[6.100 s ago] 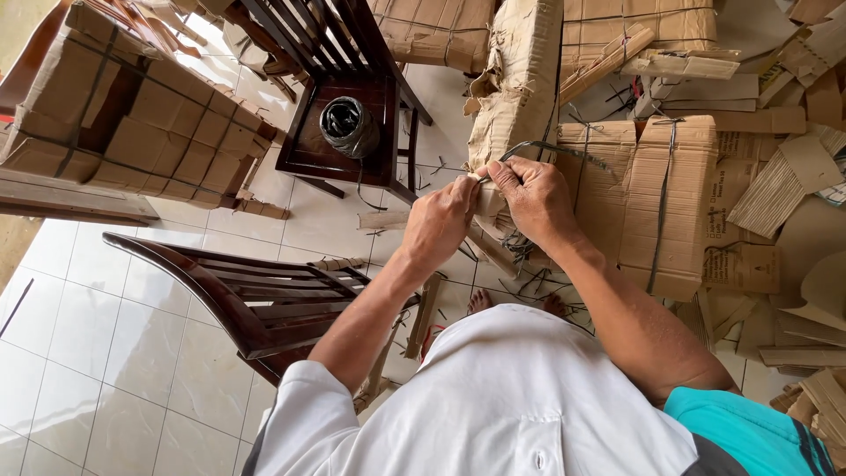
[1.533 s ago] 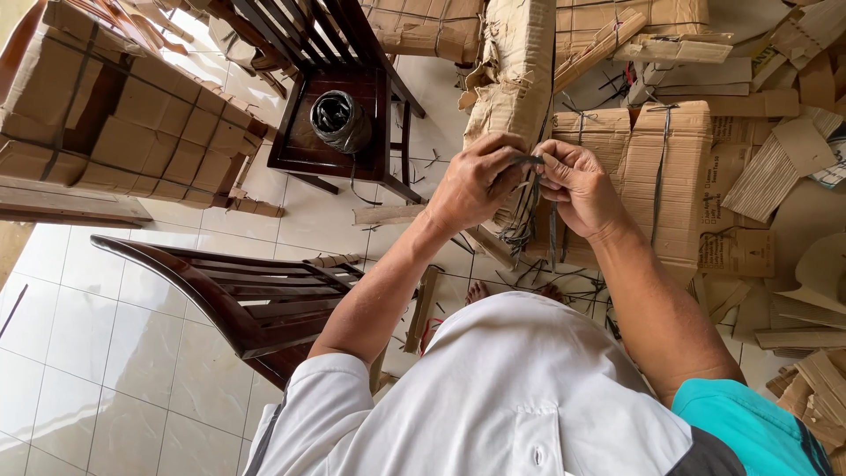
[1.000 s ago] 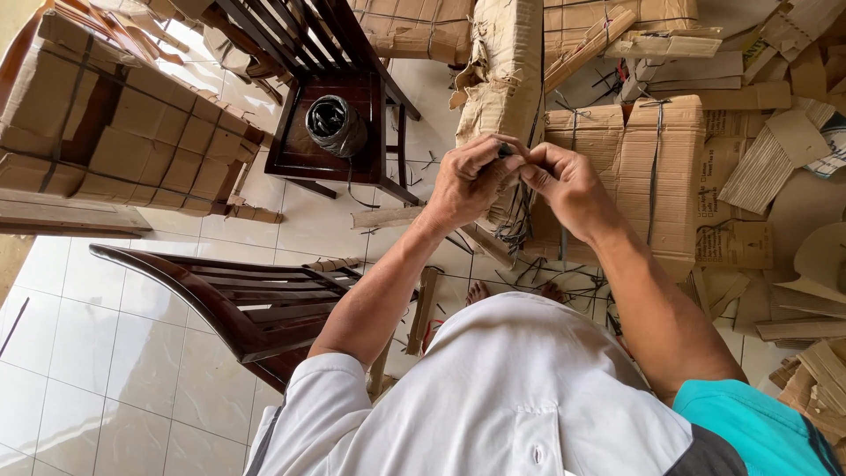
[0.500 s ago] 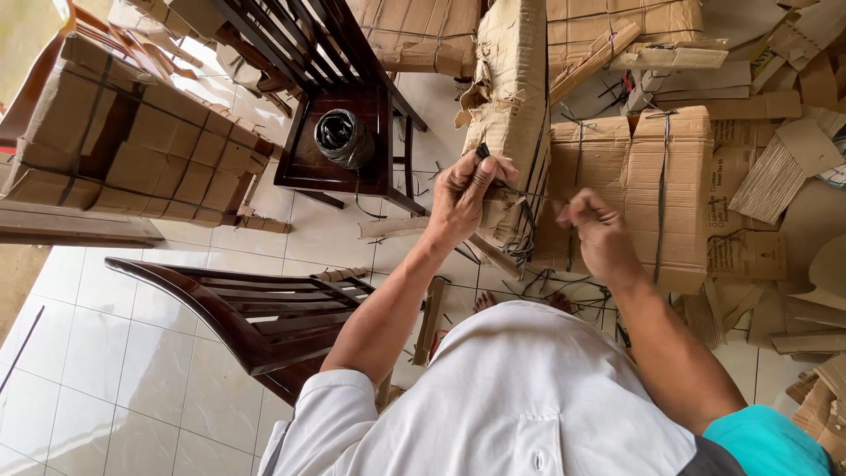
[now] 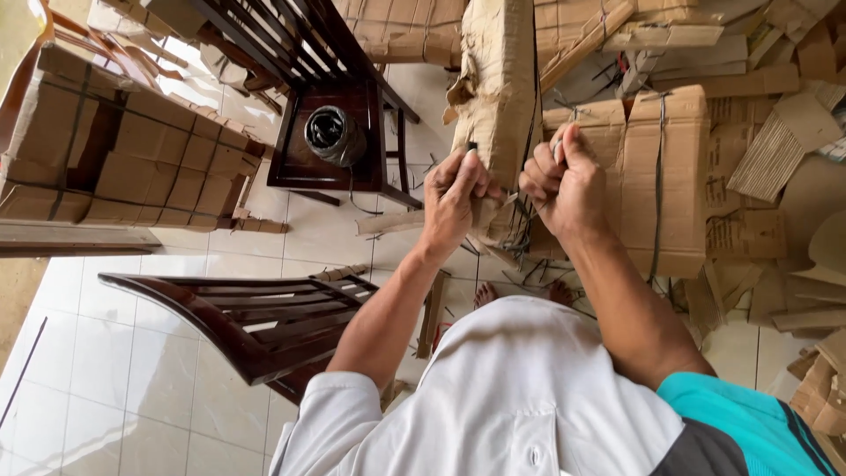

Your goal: Securing cardboard protection on wooden chairs using plastic straps

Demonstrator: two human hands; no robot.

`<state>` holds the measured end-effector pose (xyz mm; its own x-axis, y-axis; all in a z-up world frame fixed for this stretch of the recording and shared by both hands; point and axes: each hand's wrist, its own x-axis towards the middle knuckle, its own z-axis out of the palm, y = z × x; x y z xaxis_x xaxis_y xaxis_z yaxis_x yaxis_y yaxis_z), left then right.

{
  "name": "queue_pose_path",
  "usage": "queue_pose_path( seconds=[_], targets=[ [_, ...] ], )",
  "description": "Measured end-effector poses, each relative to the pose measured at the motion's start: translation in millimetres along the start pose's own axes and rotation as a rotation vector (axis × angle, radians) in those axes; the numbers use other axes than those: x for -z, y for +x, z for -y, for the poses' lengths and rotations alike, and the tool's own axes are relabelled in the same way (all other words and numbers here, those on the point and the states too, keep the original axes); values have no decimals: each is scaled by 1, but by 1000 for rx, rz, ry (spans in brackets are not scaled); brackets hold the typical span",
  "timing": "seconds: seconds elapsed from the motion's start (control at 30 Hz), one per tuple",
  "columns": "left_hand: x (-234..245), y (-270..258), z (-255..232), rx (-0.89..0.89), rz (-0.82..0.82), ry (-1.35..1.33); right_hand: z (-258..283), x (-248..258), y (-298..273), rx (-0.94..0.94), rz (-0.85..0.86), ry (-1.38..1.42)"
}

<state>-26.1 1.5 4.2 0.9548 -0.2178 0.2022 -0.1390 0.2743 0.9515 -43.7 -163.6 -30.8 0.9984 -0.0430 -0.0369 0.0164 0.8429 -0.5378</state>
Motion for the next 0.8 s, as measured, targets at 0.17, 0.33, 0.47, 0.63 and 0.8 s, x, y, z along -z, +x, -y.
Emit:
queue_pose_path(
  seconds=[0.17, 0.33, 0.47, 0.63, 0.8],
  targets=[
    [-4, -5, 1, 96, -199, -210, -9, 52, -6, -107, -201, -3],
    [0, -3, -1, 155, -219, -229, -12, 58, -7, -111, -224, 3],
    [3, -1, 3, 160, -170, -121, -7, 51, -11, -25, -191, -68],
    [3, -2, 4, 136, -185, -103, -13, 62, -10, -62, -263, -116],
    [19, 2, 4, 198, -165, -59, -16, 87, -12, -41, -264, -35]
  ],
)
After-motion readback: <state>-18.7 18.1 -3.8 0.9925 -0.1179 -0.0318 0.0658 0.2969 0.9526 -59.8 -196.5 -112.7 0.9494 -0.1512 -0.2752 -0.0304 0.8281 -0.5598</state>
